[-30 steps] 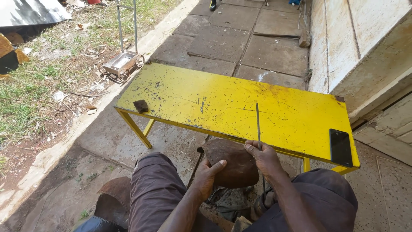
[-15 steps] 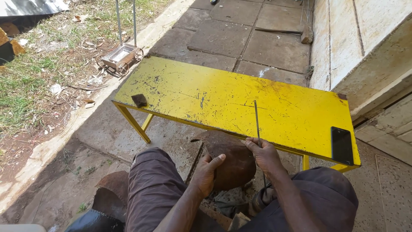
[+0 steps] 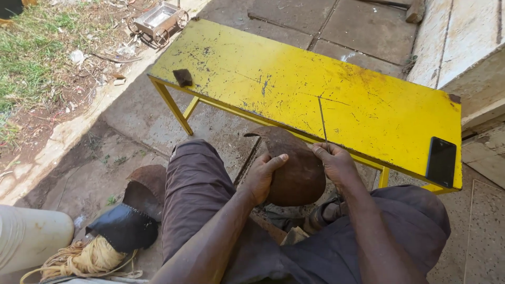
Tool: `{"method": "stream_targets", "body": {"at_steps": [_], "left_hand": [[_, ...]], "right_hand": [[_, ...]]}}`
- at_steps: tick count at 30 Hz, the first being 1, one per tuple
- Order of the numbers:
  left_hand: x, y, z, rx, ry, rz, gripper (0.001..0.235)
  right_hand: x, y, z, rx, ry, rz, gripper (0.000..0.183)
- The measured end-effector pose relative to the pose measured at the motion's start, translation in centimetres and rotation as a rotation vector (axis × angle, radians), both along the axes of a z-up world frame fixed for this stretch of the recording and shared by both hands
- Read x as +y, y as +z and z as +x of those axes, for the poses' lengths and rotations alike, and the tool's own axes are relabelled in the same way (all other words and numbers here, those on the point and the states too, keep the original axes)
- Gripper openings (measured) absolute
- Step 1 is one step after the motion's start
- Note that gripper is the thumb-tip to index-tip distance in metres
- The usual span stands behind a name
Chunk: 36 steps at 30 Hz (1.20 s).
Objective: Filing the edges of a curved metal piece to smooth and shape it
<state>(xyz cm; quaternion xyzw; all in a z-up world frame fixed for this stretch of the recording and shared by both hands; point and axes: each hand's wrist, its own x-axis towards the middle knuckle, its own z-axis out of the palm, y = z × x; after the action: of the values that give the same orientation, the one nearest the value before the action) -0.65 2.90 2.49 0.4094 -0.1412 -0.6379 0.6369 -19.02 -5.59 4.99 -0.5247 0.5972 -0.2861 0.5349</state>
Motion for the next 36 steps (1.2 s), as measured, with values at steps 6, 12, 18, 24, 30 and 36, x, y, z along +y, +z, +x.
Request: {"method": "stream_targets", "body": {"at_steps": [6,12,18,24,30,36], "left_hand": [[-2.0,-7.7,0.7,0.009,-0.015,-0.002,0.037],[-1.2,-3.7,0.3,0.018,-0.028,0.021,0.034],[-1.1,-3.9,0.7,-0.035,-0.048,0.065,0.032],[-0.2,-1.0,0.8,-0.130,-0.128,0.217,0.048],[-1.0,-3.2,0.4,-0.219,-0.092,0.265,0.054],[-1.2,0.0,0.6,-0.224,0.087,0.368,0.067]], "right_hand": [[-0.8,-2.1,-0.2,0.059,0.049,0.024,0.035],[0.2,0.1,0.7,0.151,0.086,0.052,0.041],[0.0,-0.8,0.6,0.136,0.067,0.014,0.039],[0.7,0.1,1.0,0.186,0.177,0.040,0.045],[-0.3,0.7,0.6,0.393,0.178,-0.106,0.047],[1.1,0.0,1.5,0.356,0.268,-0.193,0.035]]}}
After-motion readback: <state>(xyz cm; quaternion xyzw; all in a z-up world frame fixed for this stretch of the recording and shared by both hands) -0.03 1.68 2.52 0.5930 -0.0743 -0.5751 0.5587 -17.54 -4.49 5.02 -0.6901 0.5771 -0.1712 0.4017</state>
